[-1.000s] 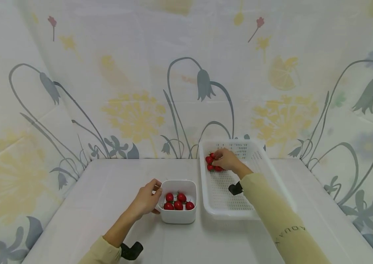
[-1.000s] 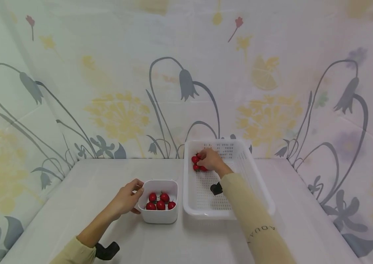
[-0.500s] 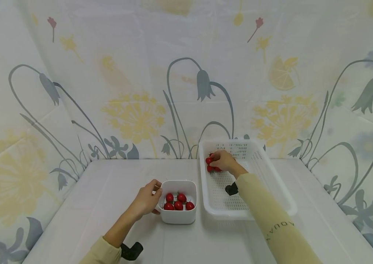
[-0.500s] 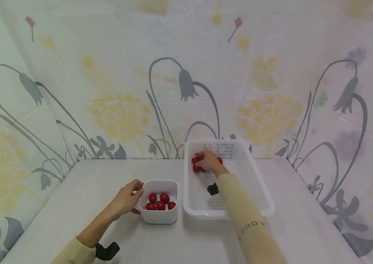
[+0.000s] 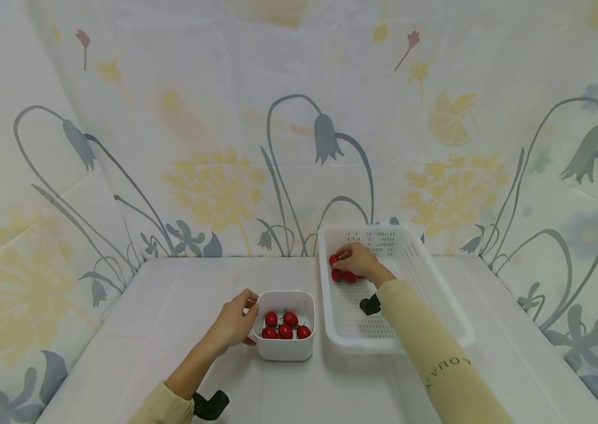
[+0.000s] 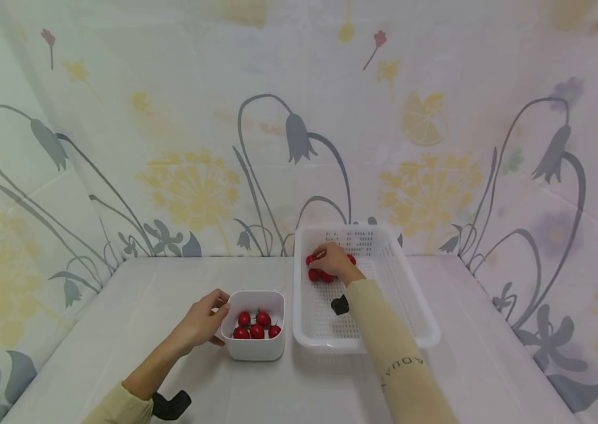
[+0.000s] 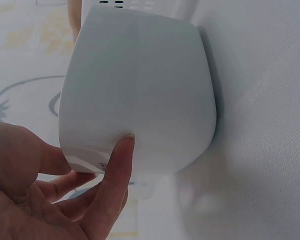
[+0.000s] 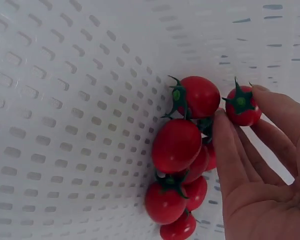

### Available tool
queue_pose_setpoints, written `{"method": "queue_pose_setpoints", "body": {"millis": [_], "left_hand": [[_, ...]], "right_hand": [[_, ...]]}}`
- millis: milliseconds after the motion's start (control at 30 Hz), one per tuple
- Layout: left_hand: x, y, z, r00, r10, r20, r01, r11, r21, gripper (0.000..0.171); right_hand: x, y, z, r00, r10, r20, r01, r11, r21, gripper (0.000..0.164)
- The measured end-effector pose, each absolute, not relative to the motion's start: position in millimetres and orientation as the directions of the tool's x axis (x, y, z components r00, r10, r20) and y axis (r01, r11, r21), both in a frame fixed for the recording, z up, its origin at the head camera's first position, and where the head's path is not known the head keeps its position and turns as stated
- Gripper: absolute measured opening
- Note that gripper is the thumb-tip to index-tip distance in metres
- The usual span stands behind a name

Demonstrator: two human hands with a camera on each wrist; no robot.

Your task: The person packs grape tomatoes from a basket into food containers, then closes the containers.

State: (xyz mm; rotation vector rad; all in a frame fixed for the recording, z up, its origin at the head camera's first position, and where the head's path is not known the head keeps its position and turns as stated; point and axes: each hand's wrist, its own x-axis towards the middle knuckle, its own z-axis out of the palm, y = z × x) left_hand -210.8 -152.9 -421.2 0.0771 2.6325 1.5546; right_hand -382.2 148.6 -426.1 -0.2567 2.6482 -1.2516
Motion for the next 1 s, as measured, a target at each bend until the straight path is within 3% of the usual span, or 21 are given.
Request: {"method": "queue_pose_setpoints", "body": {"millis": [600,1000], "left_hand": [[-211,-152,-423,-0.996,0.079,-0.041,0.003,0.488,0.873,0.019],[-212,-153,-425,-0.996,0.081,-0.037,0.006,0.473,0.881,0.019]], "right_hand": [[-375,147,-418,-0.970,-0.230,-0.083,-0.064,0.567,-0.821,0.030],[-364,153,-406,-0.944,-0.320,-0.075,-0.113,0.530,-0.840,0.031]]}}
